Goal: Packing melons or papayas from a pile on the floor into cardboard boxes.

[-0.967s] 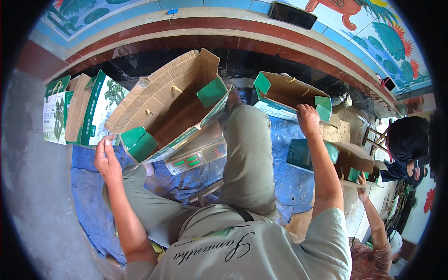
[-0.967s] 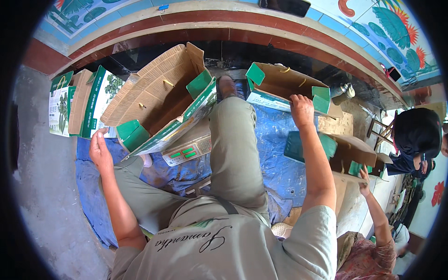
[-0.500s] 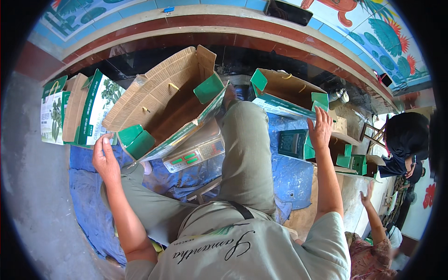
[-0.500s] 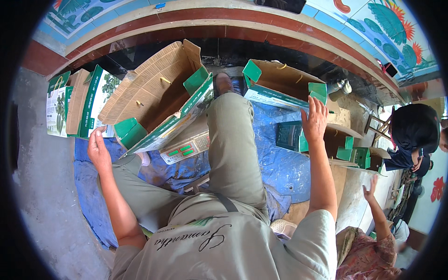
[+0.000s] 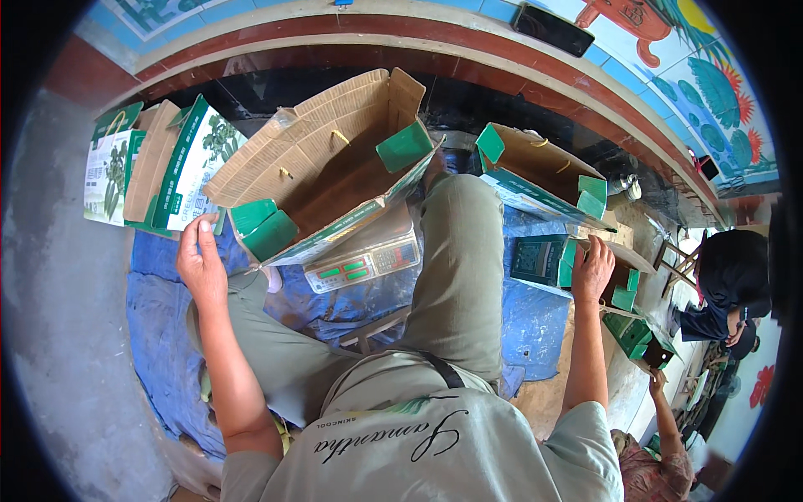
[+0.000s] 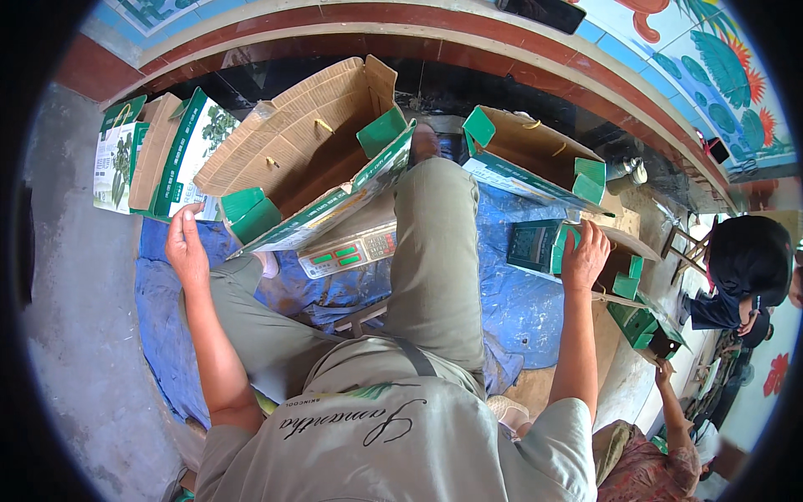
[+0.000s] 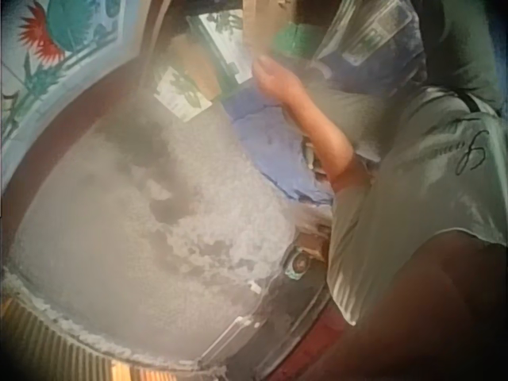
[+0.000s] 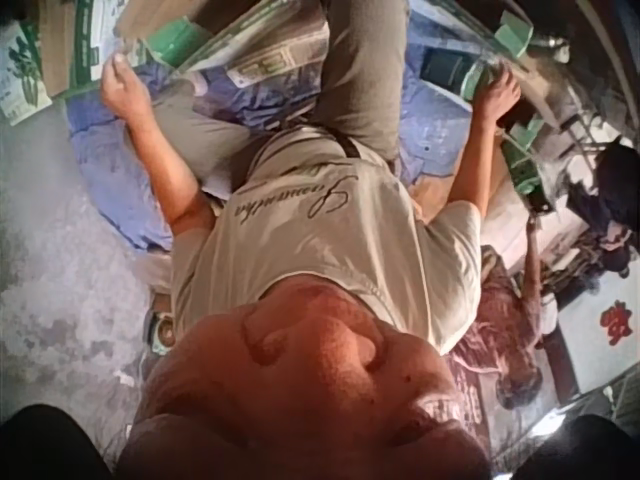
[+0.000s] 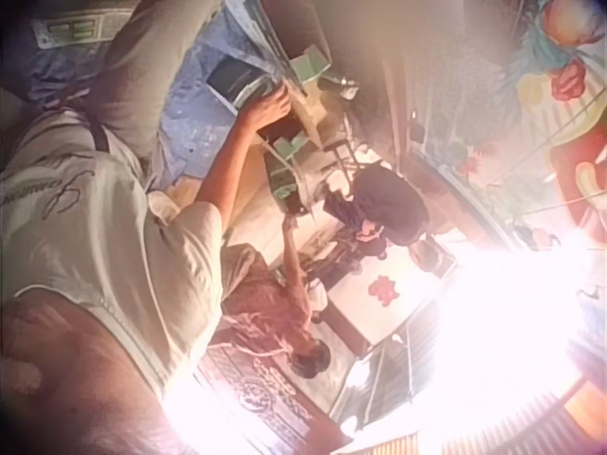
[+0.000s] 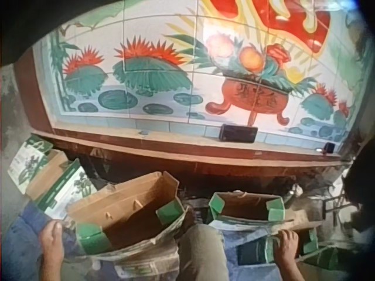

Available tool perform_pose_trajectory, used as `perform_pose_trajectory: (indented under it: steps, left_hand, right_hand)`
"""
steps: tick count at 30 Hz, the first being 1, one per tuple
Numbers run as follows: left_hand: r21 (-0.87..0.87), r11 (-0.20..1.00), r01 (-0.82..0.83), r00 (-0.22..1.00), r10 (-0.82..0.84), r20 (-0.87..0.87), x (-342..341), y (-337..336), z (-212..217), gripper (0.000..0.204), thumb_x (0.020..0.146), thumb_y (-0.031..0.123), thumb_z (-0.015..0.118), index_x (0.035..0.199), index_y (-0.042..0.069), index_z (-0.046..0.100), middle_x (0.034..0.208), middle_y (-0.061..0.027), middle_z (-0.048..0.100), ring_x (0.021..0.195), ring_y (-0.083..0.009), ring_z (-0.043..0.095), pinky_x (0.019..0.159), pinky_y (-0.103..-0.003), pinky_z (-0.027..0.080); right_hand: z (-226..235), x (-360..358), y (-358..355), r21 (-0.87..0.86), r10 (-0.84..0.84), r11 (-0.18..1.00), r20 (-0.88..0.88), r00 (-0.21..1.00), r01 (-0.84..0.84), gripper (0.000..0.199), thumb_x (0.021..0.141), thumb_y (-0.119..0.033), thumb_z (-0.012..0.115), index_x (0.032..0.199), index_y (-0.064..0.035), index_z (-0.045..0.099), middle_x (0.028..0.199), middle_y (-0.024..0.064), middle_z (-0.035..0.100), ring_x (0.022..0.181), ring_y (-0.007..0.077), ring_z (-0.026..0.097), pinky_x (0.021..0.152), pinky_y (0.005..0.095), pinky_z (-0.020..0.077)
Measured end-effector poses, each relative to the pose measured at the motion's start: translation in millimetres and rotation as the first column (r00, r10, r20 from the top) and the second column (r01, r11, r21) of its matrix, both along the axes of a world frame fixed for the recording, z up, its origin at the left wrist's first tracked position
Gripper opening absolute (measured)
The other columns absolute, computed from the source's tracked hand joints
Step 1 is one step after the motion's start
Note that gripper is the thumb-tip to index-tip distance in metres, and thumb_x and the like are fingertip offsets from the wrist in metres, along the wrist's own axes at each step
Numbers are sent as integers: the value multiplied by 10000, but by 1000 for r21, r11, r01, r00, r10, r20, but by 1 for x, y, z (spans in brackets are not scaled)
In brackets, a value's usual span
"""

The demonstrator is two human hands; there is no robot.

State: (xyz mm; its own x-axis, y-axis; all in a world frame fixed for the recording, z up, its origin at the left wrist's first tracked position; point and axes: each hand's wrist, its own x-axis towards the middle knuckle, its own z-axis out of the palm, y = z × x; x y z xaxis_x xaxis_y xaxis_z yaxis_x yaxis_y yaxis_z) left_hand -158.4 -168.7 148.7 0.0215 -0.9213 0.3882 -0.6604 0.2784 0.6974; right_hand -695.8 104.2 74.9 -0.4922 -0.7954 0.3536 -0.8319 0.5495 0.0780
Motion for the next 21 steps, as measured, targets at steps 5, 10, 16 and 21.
perform_pose_trajectory:
  steps: [5, 10, 16, 21]
  left_hand:
    - [-2, 1000, 6, 999, -6, -33, 1, 1, 2, 262, 928, 217, 476, 951, 0, 621, 921, -102, 648, 879, -187, 584, 809, -310, 438]
    - [26, 1000, 5, 1000, -5, -15, -5, 3, 5, 269, 927, 224, 477, 949, -2, 622, 921, -104, 648, 881, -191, 586, 809, -314, 441]
    - [11, 1000, 21, 1000, -21, -22, -2, 4, 5, 270, 927, 224, 479, 951, -3, 622, 920, -106, 649, 877, -190, 587, 806, -316, 443]
    - [15, 1000, 12, 1000, -11, -6, -3, 6, 6, 266, 926, 220, 480, 952, -2, 624, 918, -104, 650, 871, -188, 586, 802, -312, 443]
  right_hand:
    - [7, -19, 29, -37, -141, 990, -77, 987, 138, 353, 842, -264, 569, 1120, -49, 543, 1130, 125, 560, 1080, 300, 490, 951, 416, 345]
    - [17, -11, 41, -27, -157, 987, -68, 985, 155, 348, 849, -278, 568, 1122, -63, 547, 1138, 106, 560, 1086, 290, 492, 956, 406, 342]
    - [38, -19, 68, -2, -254, 963, -343, 905, 269, 421, 853, -290, 555, 1241, -138, 491, 1279, 58, 491, 1210, 247, 407, 1008, 406, 284]
    - [41, -55, 135, -41, -604, 770, -371, 706, 637, 553, 805, -359, 608, 1295, -160, 445, 1312, 77, 467, 1219, 259, 410, 981, 417, 322]
